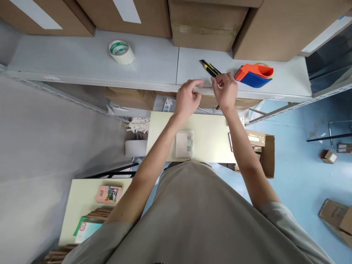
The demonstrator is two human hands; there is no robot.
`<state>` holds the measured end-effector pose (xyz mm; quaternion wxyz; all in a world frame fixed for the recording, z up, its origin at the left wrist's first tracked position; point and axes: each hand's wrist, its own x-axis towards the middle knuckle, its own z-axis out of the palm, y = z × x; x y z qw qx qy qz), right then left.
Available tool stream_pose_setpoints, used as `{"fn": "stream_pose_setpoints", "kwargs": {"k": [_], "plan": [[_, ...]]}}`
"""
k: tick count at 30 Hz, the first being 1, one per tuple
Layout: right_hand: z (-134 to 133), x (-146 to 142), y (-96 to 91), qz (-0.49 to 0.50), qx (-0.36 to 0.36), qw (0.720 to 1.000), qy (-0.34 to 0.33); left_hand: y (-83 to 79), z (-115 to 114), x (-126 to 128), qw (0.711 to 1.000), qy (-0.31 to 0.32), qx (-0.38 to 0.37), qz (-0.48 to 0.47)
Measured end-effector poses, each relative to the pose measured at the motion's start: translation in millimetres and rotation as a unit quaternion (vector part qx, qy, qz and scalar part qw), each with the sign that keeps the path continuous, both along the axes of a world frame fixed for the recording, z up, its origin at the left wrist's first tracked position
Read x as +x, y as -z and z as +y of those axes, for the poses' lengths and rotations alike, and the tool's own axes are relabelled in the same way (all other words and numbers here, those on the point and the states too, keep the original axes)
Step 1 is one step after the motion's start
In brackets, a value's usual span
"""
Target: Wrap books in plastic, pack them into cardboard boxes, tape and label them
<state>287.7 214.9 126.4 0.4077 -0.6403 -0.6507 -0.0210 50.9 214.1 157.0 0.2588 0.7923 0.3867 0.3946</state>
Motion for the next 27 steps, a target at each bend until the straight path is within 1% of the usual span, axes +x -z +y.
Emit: {"fn": "stream_pose_setpoints", "kwargs": {"k": [2,3,5,6,7,9,11,13,15,16,17,19,20,22,24,27], "plan": [[22,11,-1.1,-0.015,-0.009,1.000,0.005,-2.2,3,0,1.000,-0.013,0.008,-0.010],[33,15,-0.1,-0.027,-0.021,0.999,0.014,-0.9,4,-1,1.000,-0.020,0.008,-0.013],[53,23,5.2,-0.055,-0.059,0.996,0.040,7.6,2,-5,0.999,-0.038,-0.002,-0.012],[61,26,9.3,-0.064,-0.080,0.994,0.048,15.2,-1,-8,0.999,-0.048,-0.012,-0.004],[69,29,14.1,-0.065,-0.096,0.992,0.049,25.5,-4,-14,0.998,-0.059,-0.025,0.009],[80,35,24.2,-0.046,-0.109,0.993,0.029,53.8,-15,-29,0.993,-0.090,-0.065,0.049],[82,38,32.0,-0.022,-0.109,0.994,0.005,90.3,-32,-51,0.978,-0.130,-0.125,0.104],[74,37,35.2,-0.011,-0.093,0.996,-0.006,129.1,-57,-76,0.950,-0.171,-0.203,0.167],[51,29,34.6,0.001,-0.043,0.999,-0.028,163.2,-88,-98,0.909,-0.198,-0.290,0.226],[34,22,33.9,0.014,-0.009,0.999,-0.048,177.0,-104,-106,0.888,-0.203,-0.328,0.251],[15,14,34.0,0.033,0.023,0.997,-0.065,188.5,-121,-113,0.871,-0.200,-0.357,0.271],[-28,-5,39.3,0.091,0.041,0.991,-0.085,205.1,-148,-120,0.854,-0.183,-0.387,0.297],[-51,-16,45.7,0.116,0.023,0.988,-0.095,211.1,-159,-122,0.851,-0.174,-0.390,0.305],[-94,-35,66.9,0.129,-0.070,0.984,-0.099,220.7,-173,-123,0.851,-0.163,-0.387,0.315],[-133,-50,96.4,0.141,-0.156,0.973,-0.094,229.2,-179,-122,0.852,-0.153,-0.384,0.320],[-181,-69,140.1,0.197,-0.255,0.945,-0.048,240.1,-177,-124,0.853,-0.125,-0.382,0.333]]}}
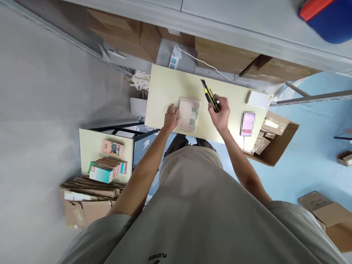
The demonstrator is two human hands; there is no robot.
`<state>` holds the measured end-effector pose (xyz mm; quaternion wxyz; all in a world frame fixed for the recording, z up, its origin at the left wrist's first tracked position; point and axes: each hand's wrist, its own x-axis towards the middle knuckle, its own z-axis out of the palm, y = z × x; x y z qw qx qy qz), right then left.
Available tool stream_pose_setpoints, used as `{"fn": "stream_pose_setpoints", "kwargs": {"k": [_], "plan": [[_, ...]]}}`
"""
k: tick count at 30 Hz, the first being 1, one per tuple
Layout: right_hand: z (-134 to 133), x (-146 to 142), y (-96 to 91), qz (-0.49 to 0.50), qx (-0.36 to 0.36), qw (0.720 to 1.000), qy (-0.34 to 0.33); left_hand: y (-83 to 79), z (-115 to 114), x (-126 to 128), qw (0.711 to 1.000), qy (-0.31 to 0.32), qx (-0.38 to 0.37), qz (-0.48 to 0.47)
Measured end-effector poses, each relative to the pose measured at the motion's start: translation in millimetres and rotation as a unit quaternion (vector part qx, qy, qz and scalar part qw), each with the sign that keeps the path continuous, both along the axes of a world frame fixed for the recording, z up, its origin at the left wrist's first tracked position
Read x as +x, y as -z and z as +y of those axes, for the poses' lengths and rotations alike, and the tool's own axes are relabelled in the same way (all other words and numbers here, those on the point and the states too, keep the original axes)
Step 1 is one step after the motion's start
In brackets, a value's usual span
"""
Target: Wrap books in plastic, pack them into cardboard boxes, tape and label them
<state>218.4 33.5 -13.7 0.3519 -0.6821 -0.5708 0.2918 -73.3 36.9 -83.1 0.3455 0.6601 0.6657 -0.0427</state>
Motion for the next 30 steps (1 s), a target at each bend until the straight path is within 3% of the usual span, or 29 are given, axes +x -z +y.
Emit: {"fn": "stream_pose_setpoints", "kwargs": {"k": [3,7,13,17,22,30], "plan": [[-37,-23,26.0,0.023,-0.098,0.994,0.030,5.9,3,-7,0.999,0.043,-0.004,0.005],[-56,-71,37.4,-0.008,-0.204,0.979,-0.004,5.8,11,-22,0.994,0.105,-0.012,-0.001],[-22,-142,49.6,-0.098,-0.260,0.957,-0.085,7.5,43,-48,0.982,0.182,0.003,-0.048],[3,-173,54.6,-0.140,-0.289,0.944,-0.082,14.4,66,-65,0.967,0.248,0.001,-0.065],[15,-197,55.1,-0.174,-0.314,0.932,-0.058,21.3,80,-78,0.953,0.299,-0.009,-0.052],[15,-219,62.2,-0.187,-0.333,0.923,-0.036,22.5,83,-78,0.951,0.303,-0.008,-0.069]]}}
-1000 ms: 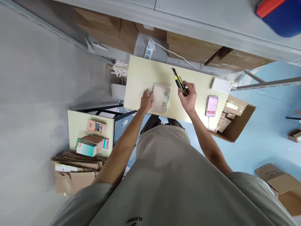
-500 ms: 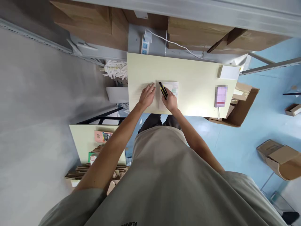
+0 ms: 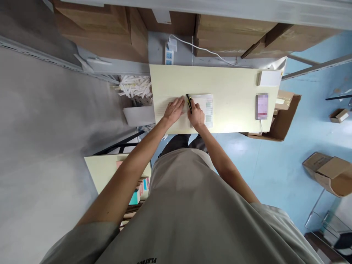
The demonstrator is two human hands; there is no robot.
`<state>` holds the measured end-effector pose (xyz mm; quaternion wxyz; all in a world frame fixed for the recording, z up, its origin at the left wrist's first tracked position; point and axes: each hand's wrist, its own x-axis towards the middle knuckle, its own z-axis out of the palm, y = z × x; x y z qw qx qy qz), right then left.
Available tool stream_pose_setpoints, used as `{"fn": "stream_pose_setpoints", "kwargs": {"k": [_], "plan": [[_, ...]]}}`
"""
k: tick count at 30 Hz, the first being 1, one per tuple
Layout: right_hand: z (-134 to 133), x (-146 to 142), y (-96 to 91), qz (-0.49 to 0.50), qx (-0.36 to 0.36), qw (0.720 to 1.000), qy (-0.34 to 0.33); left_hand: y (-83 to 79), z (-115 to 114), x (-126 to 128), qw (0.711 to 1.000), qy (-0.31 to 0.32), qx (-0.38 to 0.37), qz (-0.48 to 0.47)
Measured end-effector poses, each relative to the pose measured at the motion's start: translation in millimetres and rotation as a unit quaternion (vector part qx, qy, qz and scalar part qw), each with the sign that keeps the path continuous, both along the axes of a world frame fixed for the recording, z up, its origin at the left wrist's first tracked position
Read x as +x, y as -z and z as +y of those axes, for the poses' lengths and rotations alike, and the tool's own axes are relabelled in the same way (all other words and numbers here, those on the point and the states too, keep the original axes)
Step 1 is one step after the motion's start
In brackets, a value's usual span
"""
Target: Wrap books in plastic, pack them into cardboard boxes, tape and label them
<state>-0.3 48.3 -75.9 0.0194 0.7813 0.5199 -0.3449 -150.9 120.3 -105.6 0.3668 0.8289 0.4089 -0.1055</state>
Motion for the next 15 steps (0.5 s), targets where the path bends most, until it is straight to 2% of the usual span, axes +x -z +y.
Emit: {"fn": "stream_pose_setpoints", "kwargs": {"k": [7,15], "plan": [[-3,-9,3.5,-0.023,-0.007,1.000,0.003,1.4,1,1,1.000,-0.002,0.002,-0.020],[-23,-15,-11.7,-0.038,-0.030,0.999,-0.021,9.0,-3,3,0.999,-0.023,0.004,-0.044]]}}
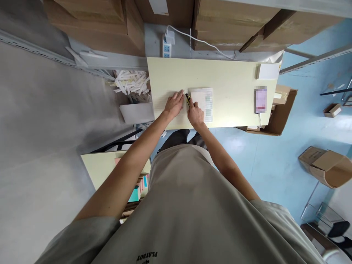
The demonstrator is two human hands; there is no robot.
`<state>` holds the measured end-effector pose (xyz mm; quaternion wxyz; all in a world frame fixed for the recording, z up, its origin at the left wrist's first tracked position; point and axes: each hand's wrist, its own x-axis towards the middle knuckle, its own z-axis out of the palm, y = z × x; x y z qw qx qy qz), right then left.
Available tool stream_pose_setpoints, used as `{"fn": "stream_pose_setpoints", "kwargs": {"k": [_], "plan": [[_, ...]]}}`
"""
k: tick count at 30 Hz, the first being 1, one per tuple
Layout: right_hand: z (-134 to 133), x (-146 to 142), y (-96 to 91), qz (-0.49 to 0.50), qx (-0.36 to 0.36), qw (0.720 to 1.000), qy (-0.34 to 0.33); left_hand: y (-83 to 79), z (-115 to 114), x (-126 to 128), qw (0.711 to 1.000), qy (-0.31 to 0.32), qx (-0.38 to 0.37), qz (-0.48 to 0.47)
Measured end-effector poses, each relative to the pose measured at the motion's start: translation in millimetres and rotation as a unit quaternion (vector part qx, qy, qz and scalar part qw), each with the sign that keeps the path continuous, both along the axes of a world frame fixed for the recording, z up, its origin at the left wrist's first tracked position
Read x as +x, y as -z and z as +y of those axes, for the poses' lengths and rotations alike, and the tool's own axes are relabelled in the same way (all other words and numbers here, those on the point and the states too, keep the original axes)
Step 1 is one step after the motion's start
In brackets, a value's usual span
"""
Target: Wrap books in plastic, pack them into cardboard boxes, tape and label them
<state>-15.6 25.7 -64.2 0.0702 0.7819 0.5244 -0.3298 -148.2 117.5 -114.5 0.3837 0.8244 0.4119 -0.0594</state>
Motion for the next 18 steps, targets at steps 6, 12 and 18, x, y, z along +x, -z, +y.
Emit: {"fn": "stream_pose_setpoints", "kwargs": {"k": [6,12,18], "plan": [[-29,-4,-26.3,-0.016,-0.054,0.998,-0.039,8.3,1,2,1.000,0.004,0.005,-0.001],[-61,-12,-64.9,-0.028,-0.131,0.985,-0.108,9.8,4,0,0.999,0.043,-0.008,0.027],[-82,-12,-91.9,0.027,-0.206,0.967,-0.147,11.3,2,3,0.999,0.037,-0.005,0.029]]}}
